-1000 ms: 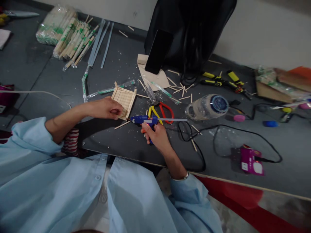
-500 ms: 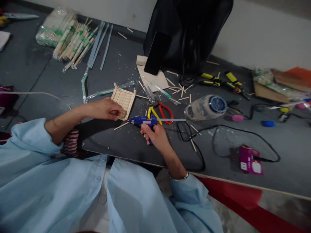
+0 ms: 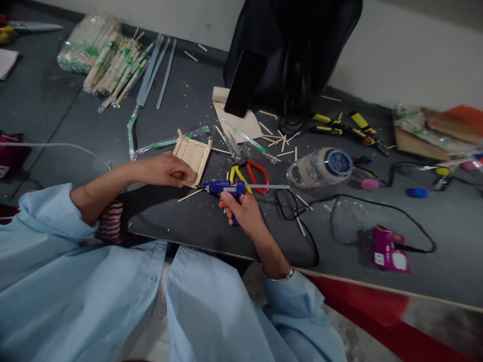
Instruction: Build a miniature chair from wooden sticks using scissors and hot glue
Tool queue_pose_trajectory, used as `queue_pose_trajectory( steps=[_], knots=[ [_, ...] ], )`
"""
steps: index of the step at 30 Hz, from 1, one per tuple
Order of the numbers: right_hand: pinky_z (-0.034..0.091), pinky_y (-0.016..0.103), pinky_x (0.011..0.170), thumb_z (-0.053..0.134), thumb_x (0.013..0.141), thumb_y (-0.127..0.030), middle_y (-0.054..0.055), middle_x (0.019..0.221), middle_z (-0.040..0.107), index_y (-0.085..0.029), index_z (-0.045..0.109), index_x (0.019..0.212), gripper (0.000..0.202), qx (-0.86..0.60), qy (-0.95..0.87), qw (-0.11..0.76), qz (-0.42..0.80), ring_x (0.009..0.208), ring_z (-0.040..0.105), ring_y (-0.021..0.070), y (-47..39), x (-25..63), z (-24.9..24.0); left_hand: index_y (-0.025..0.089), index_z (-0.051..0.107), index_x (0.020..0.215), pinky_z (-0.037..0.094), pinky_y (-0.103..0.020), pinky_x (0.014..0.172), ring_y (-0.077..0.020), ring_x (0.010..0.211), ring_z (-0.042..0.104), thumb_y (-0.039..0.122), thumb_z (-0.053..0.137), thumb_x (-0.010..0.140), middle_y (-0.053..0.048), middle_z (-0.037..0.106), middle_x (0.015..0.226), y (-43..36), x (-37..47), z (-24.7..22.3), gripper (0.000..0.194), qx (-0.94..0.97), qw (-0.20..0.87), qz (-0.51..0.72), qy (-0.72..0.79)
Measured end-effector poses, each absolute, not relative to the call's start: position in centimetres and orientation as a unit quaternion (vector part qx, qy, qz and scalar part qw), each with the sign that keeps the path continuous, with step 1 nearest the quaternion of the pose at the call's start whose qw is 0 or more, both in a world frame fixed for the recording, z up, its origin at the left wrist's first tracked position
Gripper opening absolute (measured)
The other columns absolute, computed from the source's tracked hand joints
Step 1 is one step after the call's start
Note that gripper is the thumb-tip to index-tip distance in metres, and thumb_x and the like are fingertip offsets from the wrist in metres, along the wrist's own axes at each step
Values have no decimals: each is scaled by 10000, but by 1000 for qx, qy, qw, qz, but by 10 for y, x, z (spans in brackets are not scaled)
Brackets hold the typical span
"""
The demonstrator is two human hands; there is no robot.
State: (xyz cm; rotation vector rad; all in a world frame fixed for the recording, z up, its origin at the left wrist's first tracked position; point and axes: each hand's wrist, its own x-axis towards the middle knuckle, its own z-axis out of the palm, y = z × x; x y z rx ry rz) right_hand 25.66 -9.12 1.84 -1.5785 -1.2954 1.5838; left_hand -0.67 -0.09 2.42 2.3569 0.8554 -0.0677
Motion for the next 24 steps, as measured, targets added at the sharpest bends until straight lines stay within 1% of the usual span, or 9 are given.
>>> queue_pose_trajectory(
  steps=[10, 17, 24],
  knots=[
    [393, 198, 340, 700, 752, -611, -46, 444, 525, -163, 636, 715, 455, -575, -478, 257, 612, 354, 450, 75, -88, 262, 20, 177, 640, 797, 317, -248, 696, -109, 673, 517, 223, 612, 787, 27, 616, 726, 0, -6, 26, 55, 895, 315, -17, 317],
    [391, 193, 336, 691, 775, -592, -37, 467, 544, -162, 635, 709, 439, -574, -485, 266, 604, 364, 458, 75, -88, 262, 16, 176, 646, 833, 320, -241, 705, -107, 676, 519, 231, 618, 795, 32, 615, 732, -1, -7, 26, 72, 890, 322, -20, 323],
    [413, 204, 334, 710, 750, -610, -25, 505, 560, -165, 638, 711, 453, -576, -478, 273, 604, 392, 459, 81, -89, 263, 15, 183, 648, 842, 310, -249, 712, -110, 681, 522, 243, 609, 808, 26, 629, 745, -1, -7, 25, 80, 891, 321, -22, 319]
  ],
)
